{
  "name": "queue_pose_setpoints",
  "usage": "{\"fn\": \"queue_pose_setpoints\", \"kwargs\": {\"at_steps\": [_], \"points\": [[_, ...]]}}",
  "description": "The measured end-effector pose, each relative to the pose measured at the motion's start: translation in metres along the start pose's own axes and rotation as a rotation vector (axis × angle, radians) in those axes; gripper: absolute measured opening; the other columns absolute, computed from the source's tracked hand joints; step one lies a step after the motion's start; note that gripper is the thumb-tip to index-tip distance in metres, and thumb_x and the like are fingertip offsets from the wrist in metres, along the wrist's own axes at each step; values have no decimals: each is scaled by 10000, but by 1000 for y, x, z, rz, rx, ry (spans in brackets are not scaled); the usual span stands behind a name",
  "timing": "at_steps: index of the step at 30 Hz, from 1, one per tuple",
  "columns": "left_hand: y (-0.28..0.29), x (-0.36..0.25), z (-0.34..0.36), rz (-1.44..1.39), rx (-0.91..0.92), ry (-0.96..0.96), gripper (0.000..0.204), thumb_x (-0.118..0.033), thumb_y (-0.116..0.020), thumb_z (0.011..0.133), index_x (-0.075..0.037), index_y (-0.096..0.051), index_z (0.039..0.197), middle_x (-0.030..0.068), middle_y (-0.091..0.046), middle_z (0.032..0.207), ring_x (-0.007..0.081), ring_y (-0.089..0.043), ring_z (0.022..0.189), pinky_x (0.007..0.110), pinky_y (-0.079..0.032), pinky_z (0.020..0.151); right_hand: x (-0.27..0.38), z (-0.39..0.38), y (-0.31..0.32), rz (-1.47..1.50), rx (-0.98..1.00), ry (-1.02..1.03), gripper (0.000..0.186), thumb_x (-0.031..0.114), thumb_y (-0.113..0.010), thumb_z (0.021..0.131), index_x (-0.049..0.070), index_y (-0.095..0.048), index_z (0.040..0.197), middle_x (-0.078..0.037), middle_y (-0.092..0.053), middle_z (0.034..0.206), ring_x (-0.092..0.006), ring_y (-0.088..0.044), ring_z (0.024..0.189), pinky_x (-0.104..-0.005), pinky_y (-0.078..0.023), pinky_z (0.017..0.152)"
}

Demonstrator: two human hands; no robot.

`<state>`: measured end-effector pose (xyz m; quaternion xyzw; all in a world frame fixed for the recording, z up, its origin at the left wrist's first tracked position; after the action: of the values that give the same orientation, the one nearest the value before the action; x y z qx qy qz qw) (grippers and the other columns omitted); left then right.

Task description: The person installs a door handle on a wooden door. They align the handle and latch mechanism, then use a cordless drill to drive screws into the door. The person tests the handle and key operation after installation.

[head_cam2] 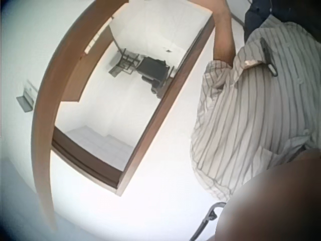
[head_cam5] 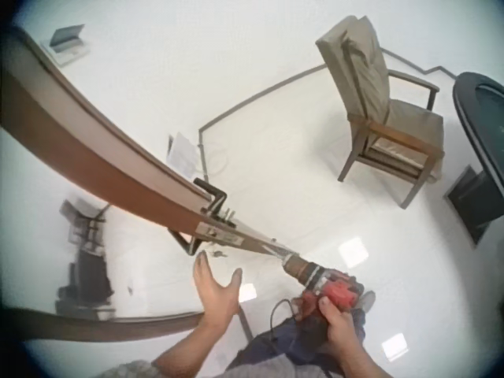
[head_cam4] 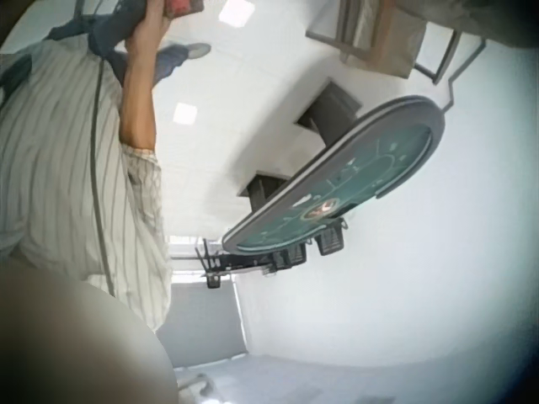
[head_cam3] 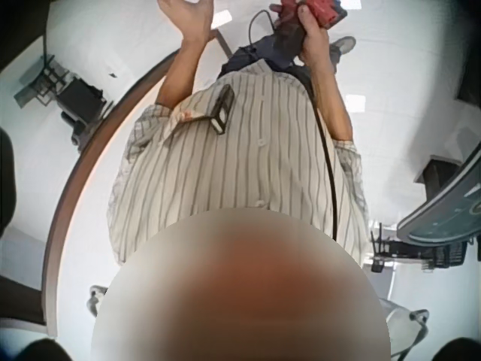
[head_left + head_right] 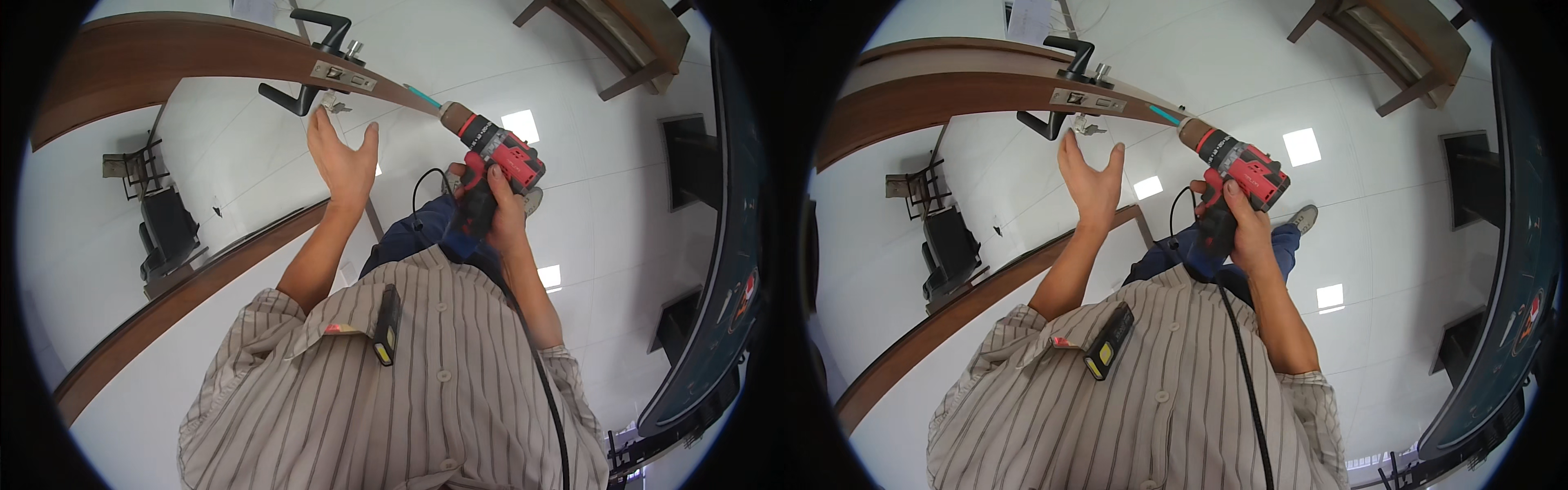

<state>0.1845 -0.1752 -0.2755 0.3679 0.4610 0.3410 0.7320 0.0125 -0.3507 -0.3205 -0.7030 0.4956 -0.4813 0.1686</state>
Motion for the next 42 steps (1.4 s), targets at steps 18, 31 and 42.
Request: {"fn": "queue_pose_setpoints", "kwargs": {"at_steps": [18, 31, 42], "points": [[-57, 28, 51, 265, -61, 3, 968, -595, -841, 638, 142, -557, 1196, 319, -549, 1213, 452, -344, 1345, 623, -163, 1116, -55, 34, -14, 192, -23, -99, 559, 563, -550, 984, 61, -577, 1228, -152, -721, 1091, -165, -678, 759, -311, -559, 660], [-60, 35, 52, 169, -25, 53, 1048, -610, -827, 649, 158, -496, 1281, 341, -460, 1340, 463, -276, 1400, 636, -145, 1130, -57, 38, -13, 102, 21, -68, 582, 565, -469, 1022, 39, -560, 1255, -184, -706, 1125, -176, -672, 796, -304, -548, 726], [-57, 30, 54, 215, -10, 31, 900, -601, -813, 660, 115, -604, 1164, 289, -578, 1213, 419, -416, 1305, 564, -205, 1128, -58, 44, -8, 100, 26, -70, 537, 536, -591, 976, 50, -610, 1204, -124, -720, 1008, -152, -668, 742, -299, -554, 670]]}}
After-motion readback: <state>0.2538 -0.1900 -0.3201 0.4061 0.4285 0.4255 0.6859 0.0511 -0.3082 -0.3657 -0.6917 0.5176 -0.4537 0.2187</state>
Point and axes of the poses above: each hand's wrist, its own z-axis towards the middle knuckle, its own y-axis out of the back of the hand, x = y × z, the point moved 4 cm from there along z, towards the middle knuckle
